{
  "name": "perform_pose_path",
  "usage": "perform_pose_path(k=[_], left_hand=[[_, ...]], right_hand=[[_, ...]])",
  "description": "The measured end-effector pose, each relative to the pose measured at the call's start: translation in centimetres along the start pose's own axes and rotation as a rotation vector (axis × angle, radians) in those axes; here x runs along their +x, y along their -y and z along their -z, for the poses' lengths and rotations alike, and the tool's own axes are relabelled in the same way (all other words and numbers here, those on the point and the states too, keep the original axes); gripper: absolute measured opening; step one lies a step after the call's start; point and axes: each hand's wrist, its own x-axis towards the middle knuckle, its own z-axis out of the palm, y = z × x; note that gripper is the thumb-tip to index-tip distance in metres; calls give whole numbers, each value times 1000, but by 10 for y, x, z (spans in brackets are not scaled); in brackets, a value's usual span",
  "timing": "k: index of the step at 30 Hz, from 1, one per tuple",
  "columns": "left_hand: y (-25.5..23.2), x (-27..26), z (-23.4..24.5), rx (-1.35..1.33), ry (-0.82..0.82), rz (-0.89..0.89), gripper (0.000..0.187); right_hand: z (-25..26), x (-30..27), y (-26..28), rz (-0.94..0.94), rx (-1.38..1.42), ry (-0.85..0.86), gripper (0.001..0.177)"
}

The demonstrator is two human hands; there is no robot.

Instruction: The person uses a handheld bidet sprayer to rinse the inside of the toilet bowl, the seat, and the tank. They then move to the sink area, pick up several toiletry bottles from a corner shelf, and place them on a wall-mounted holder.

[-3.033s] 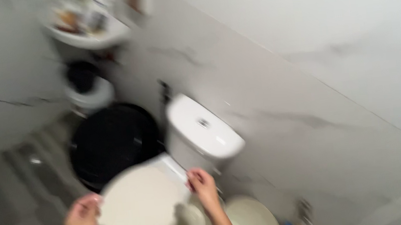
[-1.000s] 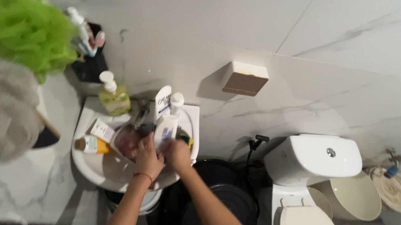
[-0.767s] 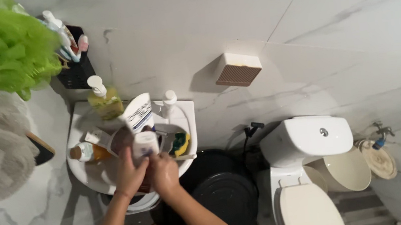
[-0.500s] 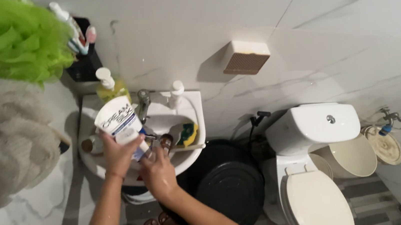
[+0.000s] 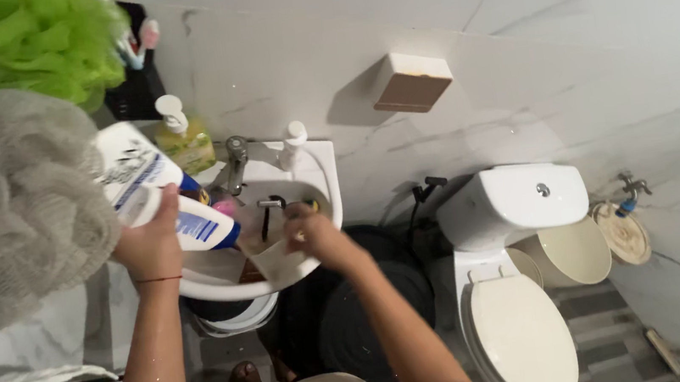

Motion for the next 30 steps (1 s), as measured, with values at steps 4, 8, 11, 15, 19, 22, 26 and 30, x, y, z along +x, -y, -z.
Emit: perform_pose_path(k=[4, 8, 11, 15, 19, 22, 26, 30], left_hand=[[16, -14, -4, 160, 0, 112, 70], [54, -32, -6, 168, -165, 245, 69], [94, -58, -5, 96, -189, 467, 79], [135, -72, -13, 37, -155, 427, 93], [125, -71, -5, 190, -122, 569, 97], [88, -74, 3, 513, -146, 383, 92], [66, -87, -10, 684, 102, -30, 52], [86, -86, -41, 288, 561, 483, 42]], right_hand=[[20, 8, -41, -390, 525, 125, 19], [16, 12, -76, -605, 894, 191, 25], [-3, 6, -95, -754, 1173, 193, 33], [-32, -2, -110, -861, 1570, 186, 37], [-48, 2, -116, -1089, 1658, 80, 35], [-42, 8, -111, -1046, 1746, 123, 39], [-18, 4, -87, -844, 1514, -53, 43], [17, -1, -47, -598, 789, -133, 29]])
